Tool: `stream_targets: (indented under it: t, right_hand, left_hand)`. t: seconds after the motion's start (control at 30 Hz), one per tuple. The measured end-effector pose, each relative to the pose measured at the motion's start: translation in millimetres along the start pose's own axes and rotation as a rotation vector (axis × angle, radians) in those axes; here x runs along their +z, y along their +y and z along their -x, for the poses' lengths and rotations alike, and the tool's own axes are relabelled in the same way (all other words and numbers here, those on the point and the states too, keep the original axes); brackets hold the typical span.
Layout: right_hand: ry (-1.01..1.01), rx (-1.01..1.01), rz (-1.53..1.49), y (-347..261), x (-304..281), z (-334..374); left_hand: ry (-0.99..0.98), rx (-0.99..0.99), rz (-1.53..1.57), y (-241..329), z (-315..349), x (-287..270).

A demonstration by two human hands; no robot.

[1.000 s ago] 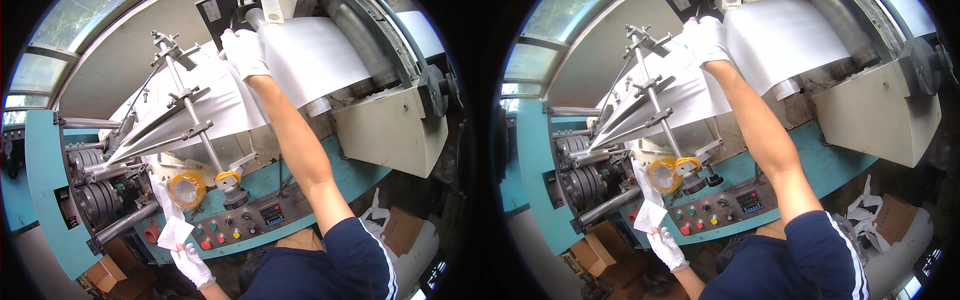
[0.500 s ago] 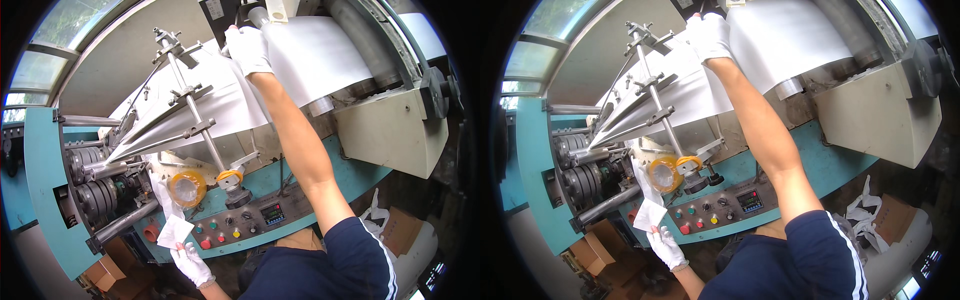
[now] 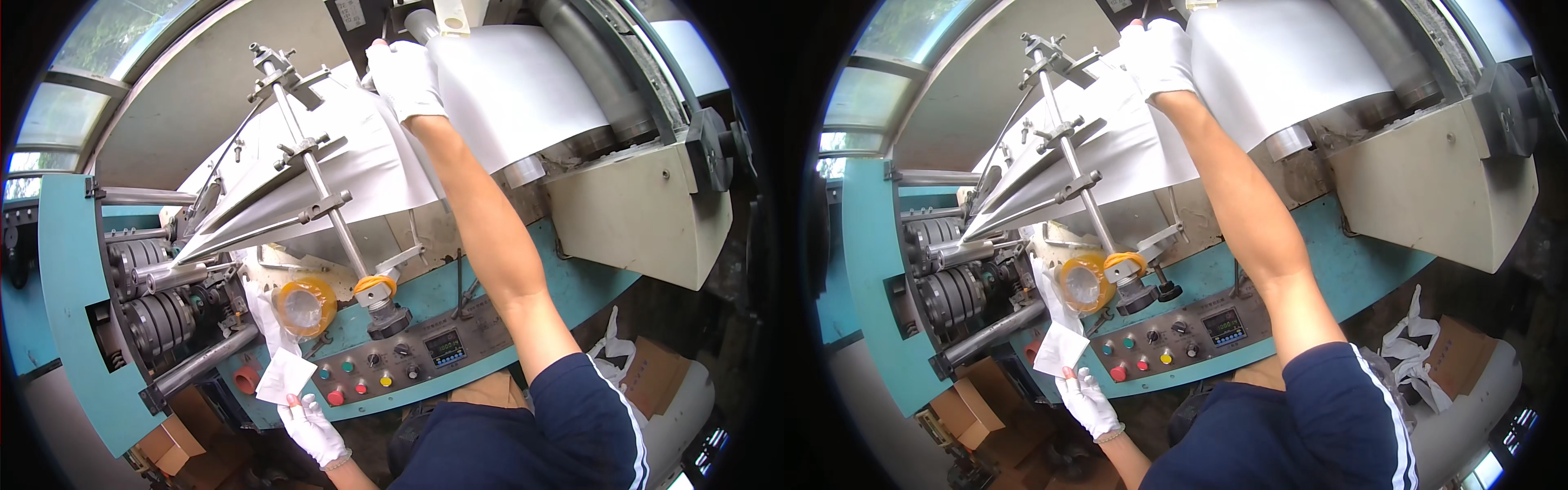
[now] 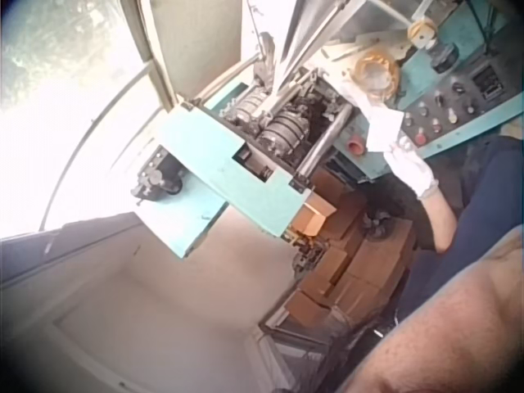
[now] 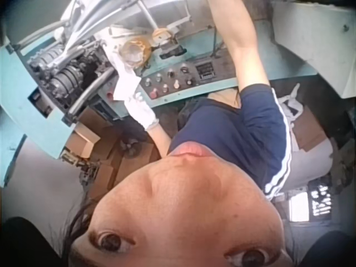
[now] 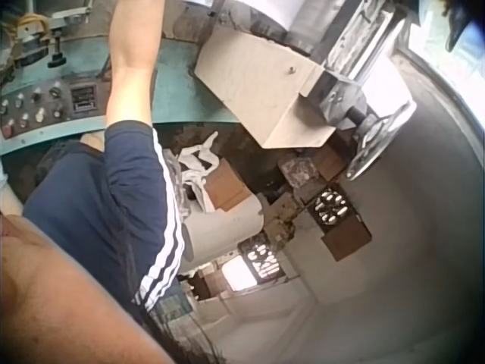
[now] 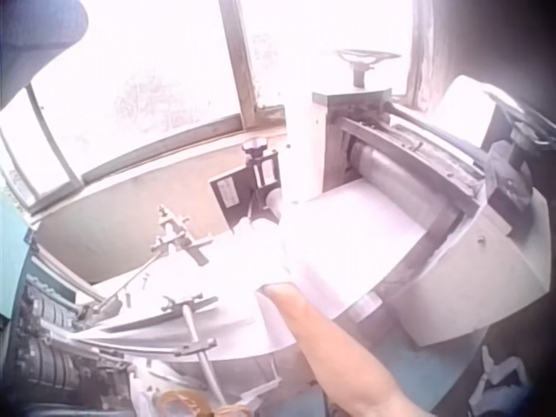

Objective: The recorder is seen taking stacks of paper from a machine conveyor and neatly packing them into a large cardboard box.

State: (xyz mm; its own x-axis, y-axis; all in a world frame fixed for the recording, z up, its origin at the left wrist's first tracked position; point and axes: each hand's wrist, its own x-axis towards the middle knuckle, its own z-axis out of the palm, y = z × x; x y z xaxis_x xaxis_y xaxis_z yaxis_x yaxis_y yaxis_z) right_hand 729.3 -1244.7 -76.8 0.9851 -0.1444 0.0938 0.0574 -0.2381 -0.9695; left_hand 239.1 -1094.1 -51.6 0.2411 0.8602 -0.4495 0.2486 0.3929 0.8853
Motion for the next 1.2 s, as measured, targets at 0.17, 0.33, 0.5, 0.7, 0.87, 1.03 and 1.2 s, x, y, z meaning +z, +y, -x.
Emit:
stream_targets:
  t: [0.17,0.33,0.5,0.7,0.87,1.03,1.2]
  right_hand:
    - [0.003,0.011,-0.043,-1.6,-0.4,3.0]
    - [0.041,-0.060,0.010,2.4,-3.9,-3.2]
    - [0.050,-0.034,0.050,-0.8,-5.7,-3.0]
    - [0.062,-0.072,0.068,0.3,-2.7,0.4]
    - [0.020,0.012,-0.024,4.9,-2.8,0.6]
    - [-0.046,0.068,-0.092,-8.5,-0.4,6.3]
    - [-0.051,0.038,-0.006,-6.9,-10.2,2.0]
  left_hand:
    - [-0.004,-0.001,0.015,-1.7,-0.5,-2.6]
    - [0.000,-0.014,0.028,-2.2,0.5,-1.7]
    - [0.005,-0.018,0.028,-1.2,2.6,0.5]
    - [0.001,-0.003,0.027,-1.8,2.1,-0.4]
    - [-0.010,-0.005,0.015,-2.8,1.0,0.0]
    - [-0.007,-0.002,0.021,-0.9,0.1,-2.6]
    - [-0.003,-0.006,0.009,-3.0,2.9,7.1]
